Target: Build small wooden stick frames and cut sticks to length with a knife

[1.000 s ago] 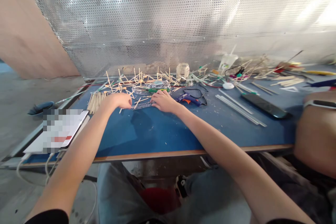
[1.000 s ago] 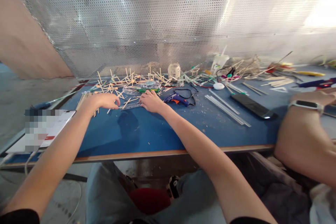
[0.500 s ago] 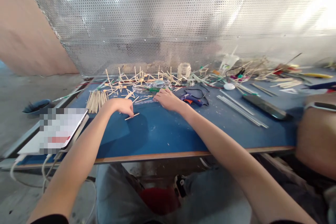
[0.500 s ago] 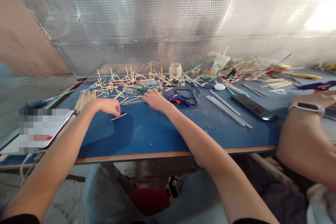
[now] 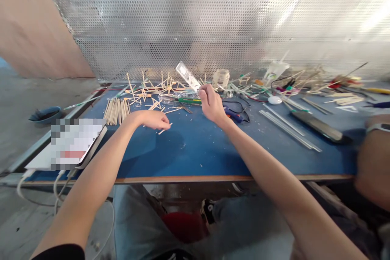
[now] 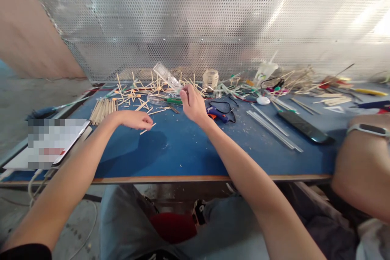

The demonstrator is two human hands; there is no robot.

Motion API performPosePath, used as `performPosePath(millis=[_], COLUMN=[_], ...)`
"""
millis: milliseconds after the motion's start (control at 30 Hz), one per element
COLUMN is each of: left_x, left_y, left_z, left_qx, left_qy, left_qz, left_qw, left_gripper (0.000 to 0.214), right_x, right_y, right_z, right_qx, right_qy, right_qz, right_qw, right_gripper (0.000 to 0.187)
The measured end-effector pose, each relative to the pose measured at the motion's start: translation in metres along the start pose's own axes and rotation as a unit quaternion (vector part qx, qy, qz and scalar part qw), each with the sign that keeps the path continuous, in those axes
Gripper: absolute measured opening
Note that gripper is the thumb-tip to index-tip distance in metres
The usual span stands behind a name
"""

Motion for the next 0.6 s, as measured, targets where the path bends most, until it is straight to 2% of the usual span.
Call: performPosePath(millis=[67,167,300,433,500,600], left_x=[0.001,0.003,0.008,0.011,0.008,-0.003], left_y=[-0.003,-0.009,-0.015,-0.019,-0.019,-0.017], left_z=[-0.003,-0.007,-0.014,-0.016,-0.014,-0.008], left_qx=[0.014,0.026,0.063,0.088,0.078,0.015], left_qy=[-0.016,-0.017,-0.006,-0.016,-0.040,-0.089], left_qz=[-0.021,-0.034,-0.031,-0.036,-0.071,-0.202], left_qw=[1.000,0.999,0.998,0.995,0.994,0.975], left_gripper=[0.028,0.031,0.035,0.043,0.047,0.046], right_x=[-0.003,-0.002,0.000,-0.002,-0.002,-0.002], right_y=[0.002,0.004,0.007,0.009,0.009,0.009], right_z=[0.001,0.001,0.002,0.004,0.003,0.001], right_qx=[-0.004,-0.032,-0.077,-0.103,-0.104,-0.096], right_qy=[-0.020,-0.042,-0.067,-0.085,-0.088,-0.087], right_qz=[0.009,0.055,0.109,0.125,0.124,0.118], right_qw=[1.000,0.997,0.989,0.983,0.983,0.984], right_gripper=[0.042,0.043,0.055,0.061,0.060,0.057])
Point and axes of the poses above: each hand's wrist, its own y-axis away from the middle knuckle, its own x-axis out of the palm, z = x × y, the point moved 4 cm from there along -y, towards the middle knuckle, and after that the axes turned 2 degrees about x, right-handed, at the moved point
